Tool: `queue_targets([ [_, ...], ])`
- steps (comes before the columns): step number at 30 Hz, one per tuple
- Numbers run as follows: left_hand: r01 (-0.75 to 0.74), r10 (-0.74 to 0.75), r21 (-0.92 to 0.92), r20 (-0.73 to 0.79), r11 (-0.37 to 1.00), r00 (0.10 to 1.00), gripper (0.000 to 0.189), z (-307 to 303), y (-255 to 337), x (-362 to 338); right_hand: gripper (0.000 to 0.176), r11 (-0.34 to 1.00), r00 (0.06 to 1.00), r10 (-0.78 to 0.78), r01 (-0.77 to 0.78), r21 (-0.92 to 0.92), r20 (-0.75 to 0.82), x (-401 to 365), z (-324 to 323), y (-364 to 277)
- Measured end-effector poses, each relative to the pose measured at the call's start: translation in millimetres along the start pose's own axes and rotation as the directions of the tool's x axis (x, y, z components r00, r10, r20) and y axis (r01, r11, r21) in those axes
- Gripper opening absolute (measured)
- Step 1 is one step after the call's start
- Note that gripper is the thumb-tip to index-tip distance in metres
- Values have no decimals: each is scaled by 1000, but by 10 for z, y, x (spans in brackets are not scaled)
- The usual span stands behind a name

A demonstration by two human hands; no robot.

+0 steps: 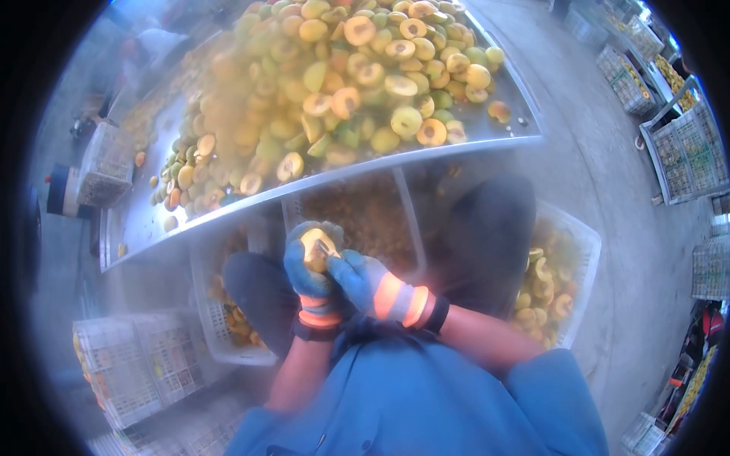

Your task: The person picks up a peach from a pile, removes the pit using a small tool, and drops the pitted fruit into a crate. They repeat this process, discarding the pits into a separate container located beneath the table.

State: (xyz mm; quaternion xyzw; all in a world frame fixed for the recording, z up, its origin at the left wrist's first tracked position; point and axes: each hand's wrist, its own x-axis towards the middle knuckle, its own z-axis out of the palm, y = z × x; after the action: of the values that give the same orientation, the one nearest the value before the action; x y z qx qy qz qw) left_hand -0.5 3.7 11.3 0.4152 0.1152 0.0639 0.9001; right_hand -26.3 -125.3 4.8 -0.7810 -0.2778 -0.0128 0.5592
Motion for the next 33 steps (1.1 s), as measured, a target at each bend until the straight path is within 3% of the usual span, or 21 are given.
queue_targets([
  [2,25,-25,81,-6,996,1000,36,-52,-14,-12,41,990,991,124,-127,56,49,-13,3,0],
  [4,-69,71,286,3,956,997,40,-15,-39,-45,37,967,970,223,-233,107,96,-2,-23,-4],
  [6,8,4,241,-48,971,999,46,10,-26,-65,28,971,967,217,-227,67,130,-1,-46,14],
  [8,231,-239,-80,-122,970,963,52,14,16,-33,38,993,981,108,-99,-60,163,12,-85,69],
  [10,261,-275,-104,-168,960,947,54,45,41,-38,24,992,968,123,-120,-25,220,14,-114,89],
  [14,247,-267,-110,-233,963,935,53,13,-20,-24,19,978,952,175,-198,67,250,29,-84,84],
  [15,227,-235,-61,-223,972,946,53,-30,-48,-23,21,844,873,367,-457,280,319,58,-99,32],
  [17,185,-175,32,-199,982,964,53,-101,-110,-28,28,275,588,584,-792,545,560,132,-207,-109],
  [20,178,-168,63,-138,982,976,53,-105,-110,-39,40,80,458,565,-858,507,686,161,-350,-177],
  [21,201,-192,77,-109,977,975,52,-121,-102,-53,39,-49,447,479,-846,531,756,120,-354,-126],
  [23,245,-241,98,-48,964,969,50,-144,-105,-58,38,-302,446,283,-799,520,849,15,-333,77],
  [25,331,-332,24,58,943,941,48,-169,-119,-43,40,-461,510,113,-733,500,853,-62,-285,204],
  [26,374,-370,-9,114,927,922,47,-137,-111,-33,41,-533,547,29,-699,476,836,-92,-267,257],
  [29,591,-592,-254,81,766,802,43,-22,-56,-24,44,-545,608,-119,-701,459,785,-126,-267,354],
  [32,697,-719,-299,51,652,694,43,-174,-20,67,46,-468,586,-9,-719,514,810,-35,-284,210],
  [33,549,-585,-240,-117,800,802,26,-63,145,24,46,-416,598,62,-712,565,799,-1,-301,146],
])
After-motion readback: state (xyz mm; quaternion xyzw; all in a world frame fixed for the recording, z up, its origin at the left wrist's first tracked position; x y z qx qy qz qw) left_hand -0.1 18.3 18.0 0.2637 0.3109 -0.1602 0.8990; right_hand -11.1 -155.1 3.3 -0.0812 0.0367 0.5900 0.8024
